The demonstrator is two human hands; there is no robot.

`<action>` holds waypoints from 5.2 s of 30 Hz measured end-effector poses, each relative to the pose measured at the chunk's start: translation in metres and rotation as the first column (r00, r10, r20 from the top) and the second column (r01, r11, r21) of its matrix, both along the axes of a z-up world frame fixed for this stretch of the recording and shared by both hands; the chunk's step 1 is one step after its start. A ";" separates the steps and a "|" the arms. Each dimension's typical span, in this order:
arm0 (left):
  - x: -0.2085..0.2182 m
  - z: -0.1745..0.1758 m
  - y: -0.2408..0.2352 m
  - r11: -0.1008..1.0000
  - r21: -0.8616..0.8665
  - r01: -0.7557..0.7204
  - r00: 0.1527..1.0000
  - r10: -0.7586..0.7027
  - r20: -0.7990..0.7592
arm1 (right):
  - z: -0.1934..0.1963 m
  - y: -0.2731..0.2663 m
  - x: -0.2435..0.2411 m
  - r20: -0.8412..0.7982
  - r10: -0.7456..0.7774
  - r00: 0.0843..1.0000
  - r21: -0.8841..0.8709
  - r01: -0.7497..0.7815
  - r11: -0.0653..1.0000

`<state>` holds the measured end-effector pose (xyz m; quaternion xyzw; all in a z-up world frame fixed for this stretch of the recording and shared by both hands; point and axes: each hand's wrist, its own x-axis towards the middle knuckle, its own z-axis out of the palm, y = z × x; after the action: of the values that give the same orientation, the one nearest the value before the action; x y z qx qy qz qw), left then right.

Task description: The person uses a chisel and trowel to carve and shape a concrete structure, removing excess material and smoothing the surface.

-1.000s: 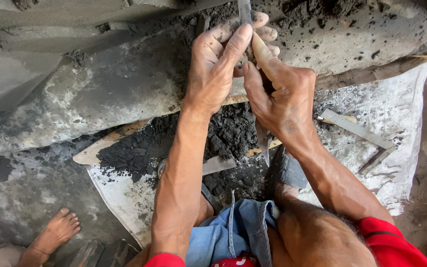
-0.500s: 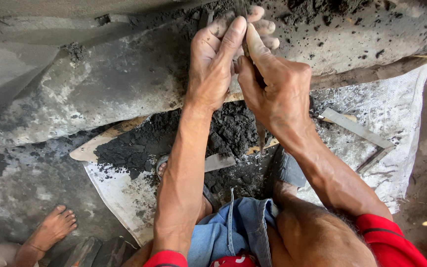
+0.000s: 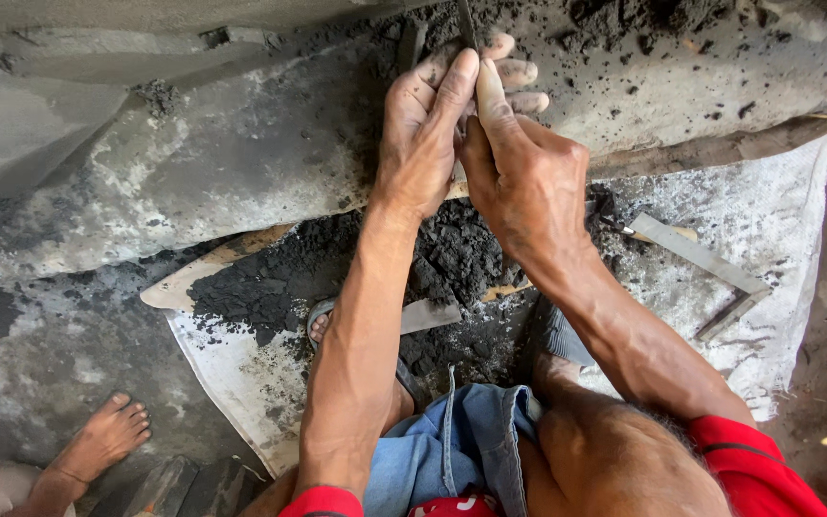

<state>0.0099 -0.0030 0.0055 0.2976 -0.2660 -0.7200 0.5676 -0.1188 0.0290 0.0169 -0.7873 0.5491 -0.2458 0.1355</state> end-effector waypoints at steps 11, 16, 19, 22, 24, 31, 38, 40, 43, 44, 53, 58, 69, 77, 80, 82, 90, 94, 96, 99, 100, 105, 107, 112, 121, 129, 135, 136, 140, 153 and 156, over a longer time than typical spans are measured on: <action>0.005 -0.008 0.002 0.999 0.022 0.024 0.998 -0.025 0.050 | -0.018 0.005 0.006 -0.088 -0.058 0.994 0.011 0.059 0.998; 0.007 -0.010 0.001 0.998 0.043 0.036 0.997 -0.038 0.060 | -0.024 0.005 0.008 -0.053 -0.061 0.997 0.029 0.063 0.998; 0.009 -0.011 0.004 0.997 0.072 0.024 0.997 -0.029 0.066 | -0.022 0.006 0.011 0.011 -0.045 0.999 0.057 0.045 0.997; 0.011 -0.012 0.002 0.998 0.068 0.016 0.996 -0.022 0.089 | -0.019 0.004 0.014 0.050 -0.047 0.998 0.086 0.043 0.995; 0.011 -0.015 0.003 0.997 0.069 0.021 0.995 -0.028 0.097 | -0.019 0.004 0.013 0.045 -0.050 0.998 0.124 0.044 0.991; 0.011 -0.014 0.003 0.999 0.034 -0.040 0.997 0.038 0.069 | -0.019 0.003 0.017 0.163 0.009 0.987 0.138 -0.032 0.990; 0.016 -0.016 0.000 0.994 0.043 -0.102 0.982 0.093 0.165 | -0.013 -0.004 0.021 0.196 0.040 0.980 0.116 -0.063 0.991; 0.017 -0.016 0.003 0.993 0.067 -0.092 0.982 0.080 0.170 | -0.010 -0.002 0.023 0.228 0.041 0.973 0.124 -0.070 0.990; 0.019 -0.016 0.002 0.991 0.103 -0.088 0.977 0.066 0.205 | -0.009 -0.004 0.025 0.289 0.041 0.956 0.130 -0.082 0.988; 0.020 -0.018 0.002 0.987 0.129 -0.093 0.971 0.061 0.232 | -0.010 -0.004 0.025 0.315 0.037 0.948 0.140 -0.086 0.986; 0.022 -0.016 0.003 0.981 0.130 -0.142 0.941 0.093 0.326 | -0.007 -0.004 0.028 0.319 0.018 0.947 0.159 -0.072 0.985; 0.021 -0.016 0.004 0.972 0.159 -0.171 0.955 0.124 0.270 | -0.015 -0.002 0.027 0.241 0.028 0.970 0.139 -0.063 0.988; 0.025 -0.019 -0.001 0.975 0.115 -0.188 0.948 0.149 0.281 | -0.006 -0.008 0.033 0.325 0.031 0.945 0.184 -0.095 0.978; 0.026 -0.017 -0.002 0.983 0.023 -0.182 0.925 0.163 0.344 | -0.009 -0.010 0.034 0.259 0.046 0.965 0.172 -0.093 0.981; 0.025 -0.014 -0.008 0.978 0.009 -0.210 0.910 0.193 0.366 | -0.013 -0.010 0.029 0.290 0.015 0.957 0.224 -0.084 0.971; 0.024 -0.002 0.000 0.980 0.075 -0.182 0.918 0.142 0.369 | -0.001 -0.001 0.024 0.309 0.021 0.951 0.247 -0.102 0.964; 0.050 -0.016 0.013 0.976 0.211 -0.052 0.792 -0.088 0.604 | 0.032 0.047 -0.048 0.132 0.076 0.988 0.353 -0.119 0.928; 0.028 -0.027 0.026 0.928 0.133 0.349 0.714 -0.355 0.603 | 0.040 0.041 -0.077 0.095 -0.093 0.991 0.382 0.050 0.923; 0.014 -0.017 0.033 0.864 0.100 0.493 0.653 -0.444 0.613 | 0.056 0.029 -0.080 0.172 -0.149 0.974 0.350 0.082 0.933; 0.000 0.008 0.037 0.735 0.090 0.672 0.509 -0.547 0.665 | 0.084 0.008 -0.081 0.476 0.093 0.875 -0.014 -0.098 0.995; 0.000 0.013 0.038 0.768 0.023 0.640 0.531 -0.463 0.710 | 0.088 0.006 -0.083 0.430 0.087 0.899 -0.024 -0.085 0.996; 0.014 0.032 0.032 0.811 -0.072 0.581 0.526 -0.306 0.793 | 0.148 -0.013 -0.074 0.191 0.174 0.966 0.052 -0.187 0.981; 0.027 0.033 0.029 0.829 -0.105 0.550 0.561 -0.272 0.782 | 0.170 -0.023 -0.065 0.134 0.186 0.973 0.180 -0.208 0.961; 0.046 -0.011 0.025 0.891 -0.010 0.454 0.452 -0.221 0.864 | 0.175 -0.057 -0.032 0.281 0.419 0.864 -0.203 -0.373 0.905; 0.043 -0.031 0.023 0.927 -0.217 0.307 0.575 0.001 0.818 | 0.145 -0.083 -0.007 0.052 0.420 0.906 -0.347 -0.377 0.859; 0.046 -0.019 0.020 0.926 -0.177 0.332 0.576 -0.051 0.816 | 0.138 -0.077 -0.019 -0.121 0.234 0.965 -0.341 -0.261 0.903; 0.048 -0.020 0.021 0.927 -0.175 0.333 0.594 -0.062 0.802 | 0.136 -0.075 -0.023 -0.041 0.182 0.982 -0.313 -0.185 0.931; 0.048 -0.018 0.021 0.928 -0.172 0.331 0.590 -0.061 0.805 | 0.137 -0.073 -0.023 -0.043 0.198 0.979 -0.317 -0.201 0.927; 0.051 -0.004 0.021 0.934 -0.129 0.334 0.578 -0.095 0.811 | 0.137 -0.073 -0.027 -0.034 0.214 0.976 -0.336 -0.213 0.917; 0.049 -0.016 0.017 0.914 -0.093 0.396 0.560 -0.160 0.813 | 0.150 -0.077 -0.010 -0.025 0.302 0.953 -0.305 -0.295 0.905; 0.049 -0.019 0.016 0.904 -0.136 0.405 0.556 -0.126 0.822 | 0.161 -0.073 -0.005 0.035 0.366 0.930 -0.267 -0.345 0.900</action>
<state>0.0587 0.0130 -0.0137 0.4496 -0.6423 -0.5374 0.3106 -0.1238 -0.0439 0.1774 -0.8740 0.3535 -0.3186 0.0981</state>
